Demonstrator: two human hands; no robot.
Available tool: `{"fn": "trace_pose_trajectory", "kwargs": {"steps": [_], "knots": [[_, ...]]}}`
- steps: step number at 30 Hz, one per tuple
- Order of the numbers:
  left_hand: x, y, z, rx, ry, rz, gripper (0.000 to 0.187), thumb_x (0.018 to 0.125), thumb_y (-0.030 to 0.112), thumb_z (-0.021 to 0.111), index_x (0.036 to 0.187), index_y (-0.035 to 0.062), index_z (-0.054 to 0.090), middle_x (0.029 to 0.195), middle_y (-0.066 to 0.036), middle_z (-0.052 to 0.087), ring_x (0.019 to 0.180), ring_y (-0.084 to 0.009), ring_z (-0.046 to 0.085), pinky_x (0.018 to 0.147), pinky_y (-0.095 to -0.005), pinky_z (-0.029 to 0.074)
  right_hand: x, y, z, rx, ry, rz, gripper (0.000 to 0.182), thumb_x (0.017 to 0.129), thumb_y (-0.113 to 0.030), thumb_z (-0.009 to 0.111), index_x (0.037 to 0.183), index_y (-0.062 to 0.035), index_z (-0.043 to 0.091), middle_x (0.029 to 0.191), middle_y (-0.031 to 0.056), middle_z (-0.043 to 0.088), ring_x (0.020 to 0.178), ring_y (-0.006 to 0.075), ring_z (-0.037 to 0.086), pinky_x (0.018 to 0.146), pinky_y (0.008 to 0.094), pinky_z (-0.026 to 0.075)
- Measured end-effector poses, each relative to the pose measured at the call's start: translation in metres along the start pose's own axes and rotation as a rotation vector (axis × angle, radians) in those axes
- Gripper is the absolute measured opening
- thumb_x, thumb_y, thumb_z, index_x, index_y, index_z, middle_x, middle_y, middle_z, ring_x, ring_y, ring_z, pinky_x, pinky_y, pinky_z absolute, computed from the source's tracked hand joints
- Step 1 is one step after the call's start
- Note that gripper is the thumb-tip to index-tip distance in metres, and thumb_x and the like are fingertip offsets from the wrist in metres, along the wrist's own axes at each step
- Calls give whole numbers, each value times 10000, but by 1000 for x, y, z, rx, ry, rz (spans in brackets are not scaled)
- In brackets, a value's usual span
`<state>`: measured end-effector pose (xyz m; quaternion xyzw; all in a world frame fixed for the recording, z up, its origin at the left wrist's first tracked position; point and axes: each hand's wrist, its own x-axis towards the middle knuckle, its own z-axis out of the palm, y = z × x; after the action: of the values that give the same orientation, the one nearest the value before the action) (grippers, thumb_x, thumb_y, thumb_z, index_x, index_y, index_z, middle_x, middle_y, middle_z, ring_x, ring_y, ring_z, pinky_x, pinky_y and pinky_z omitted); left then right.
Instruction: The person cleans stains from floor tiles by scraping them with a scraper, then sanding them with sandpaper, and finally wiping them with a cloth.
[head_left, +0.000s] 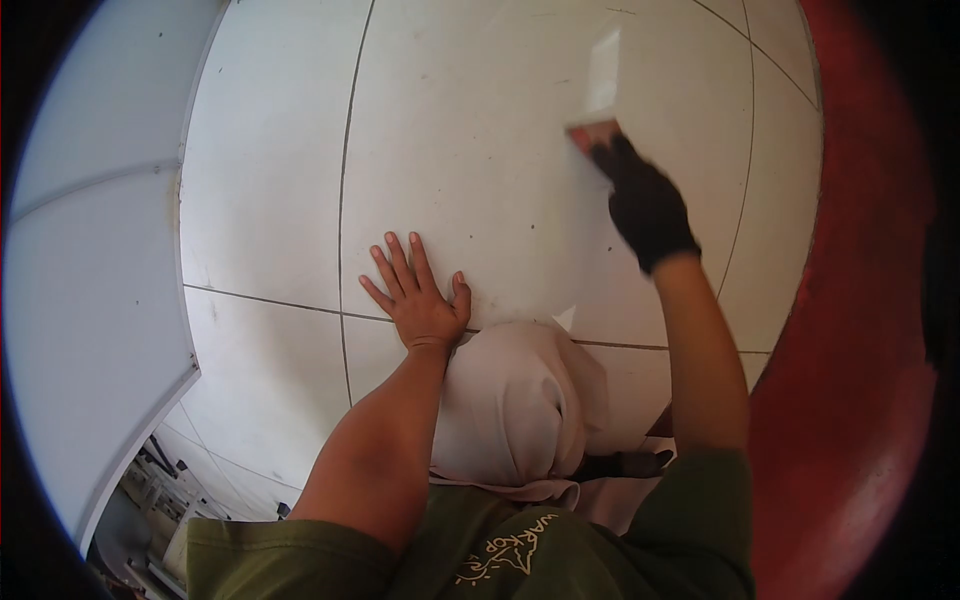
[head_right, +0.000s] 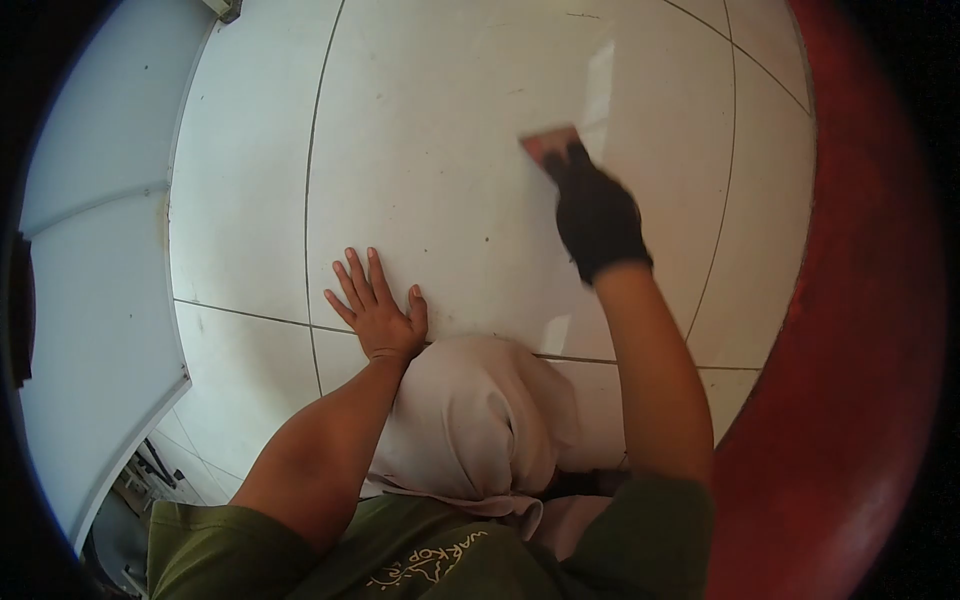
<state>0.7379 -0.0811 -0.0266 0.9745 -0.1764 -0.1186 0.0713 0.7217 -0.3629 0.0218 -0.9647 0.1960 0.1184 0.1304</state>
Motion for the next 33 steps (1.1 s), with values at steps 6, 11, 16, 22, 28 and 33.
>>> {"fn": "trace_pose_trajectory", "kwargs": {"steps": [6, 11, 16, 22, 28, 33], "knots": [[1, 1, 2, 10, 30, 10, 730, 831, 380, 441, 1433, 67, 172, 1506, -157, 61, 1391, -345, -25, 1066, -543, -83, 126, -20, -45, 123, -117, 116, 345, 898, -117, 357, 1167, -159, 568, 1086, 150, 609, 966, 311, 595, 854, 379, 465], [-1, 0, 1, -1, 24, 2, 735, 832, 385, 444, 1435, 69, 165, 1507, -157, 59, 1390, -348, -24, 1065, -546, -82, 48, -41, -44, 188, -208, 99, 349, 921, -171, 345, 1213, -176, 537, 1211, 151, 545, 987, 330, 575, 898, 394, 438], [-1, 0, 2, -8, 26, 7, 741, 832, 390, 445, 1438, 74, 158, 1508, -153, 56, 1391, -344, -27, 1065, -547, -84, 3, -52, -14, -62, -185, 77, 371, 930, -177, 316, 1236, -204, 526, 1334, 112, 455, 1084, 290, 540, 927, 390, 431], [-2, -1, 7, 0, 48, 14, 746, 828, 389, 451, 1439, 80, 156, 1509, -146, 56, 1392, -338, -26, 1064, -546, -85, 118, -49, -48, 144, -181, 141, 373, 925, -209, 339, 1241, -242, 534, 1164, 86, 593, 970, 254, 597, 839, 349, 470], [-2, 1, 4, -4, 28, -7, 741, 834, 415, 432, 1446, 108, 146, 1517, -119, 27, 1396, -318, -37, 1070, -549, -82, 34, 16, -20, 268, 33, -28, 553, 765, 64, 401, 1234, -202, 524, 1183, 56, 579, 1065, 247, 553, 900, 341, 446], [-2, -2, 7, -2, 49, 1, 732, 844, 419, 421, 1446, 108, 145, 1516, -120, 34, 1396, -314, -39, 1069, -550, -83, -169, 74, 25, -60, -60, 210, 649, 710, 31, 444, 1310, -217, 459, 1361, 111, 428, 1148, 289, 496, 944, 388, 426]]}}
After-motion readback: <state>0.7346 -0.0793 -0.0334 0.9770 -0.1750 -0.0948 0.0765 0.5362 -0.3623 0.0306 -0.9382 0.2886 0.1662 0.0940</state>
